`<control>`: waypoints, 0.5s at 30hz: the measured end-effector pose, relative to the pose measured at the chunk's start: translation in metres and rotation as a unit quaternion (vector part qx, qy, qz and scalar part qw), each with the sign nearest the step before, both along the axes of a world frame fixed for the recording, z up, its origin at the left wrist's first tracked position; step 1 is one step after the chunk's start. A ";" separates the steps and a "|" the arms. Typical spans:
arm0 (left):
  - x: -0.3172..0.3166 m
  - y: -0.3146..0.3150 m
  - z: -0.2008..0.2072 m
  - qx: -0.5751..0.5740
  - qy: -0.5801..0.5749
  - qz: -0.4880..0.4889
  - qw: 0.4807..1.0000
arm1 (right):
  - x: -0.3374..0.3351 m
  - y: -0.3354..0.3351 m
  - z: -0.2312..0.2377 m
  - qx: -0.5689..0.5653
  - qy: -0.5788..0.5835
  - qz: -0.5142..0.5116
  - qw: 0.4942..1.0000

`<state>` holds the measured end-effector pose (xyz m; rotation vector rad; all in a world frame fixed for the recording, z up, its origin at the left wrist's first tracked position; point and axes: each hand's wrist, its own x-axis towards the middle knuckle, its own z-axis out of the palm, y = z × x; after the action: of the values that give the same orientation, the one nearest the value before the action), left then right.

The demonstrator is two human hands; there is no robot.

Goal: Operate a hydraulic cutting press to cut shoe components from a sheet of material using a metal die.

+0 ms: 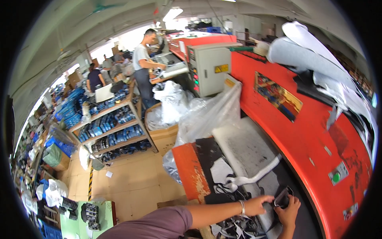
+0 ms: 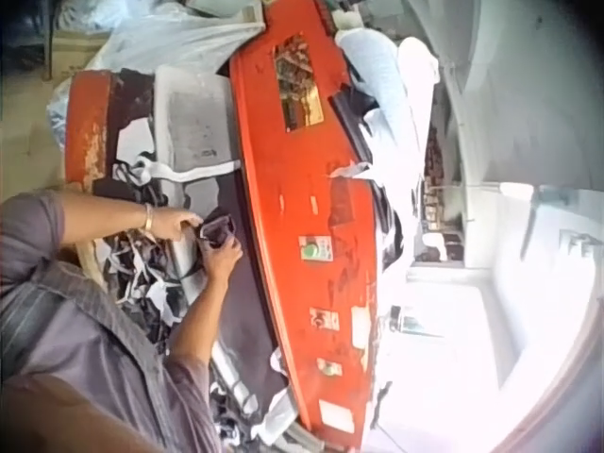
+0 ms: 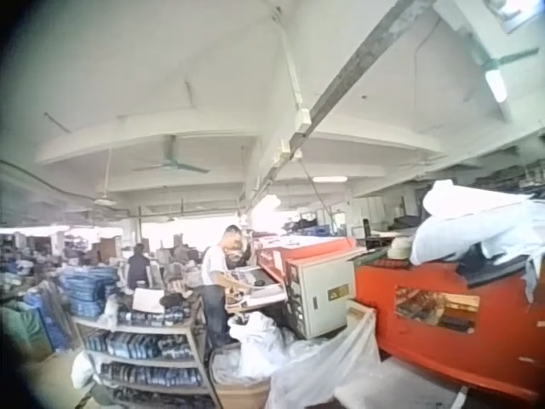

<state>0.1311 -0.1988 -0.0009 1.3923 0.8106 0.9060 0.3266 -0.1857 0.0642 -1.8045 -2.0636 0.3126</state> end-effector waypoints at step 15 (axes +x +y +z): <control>-0.088 0.034 0.008 -0.211 0.107 -0.084 0.968 | -0.046 -0.053 -0.023 -0.171 0.374 0.107 0.905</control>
<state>0.0428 -0.1650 0.0067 1.1702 0.9677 0.4212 0.2801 -0.2383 0.0413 -1.2945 -1.6865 1.2762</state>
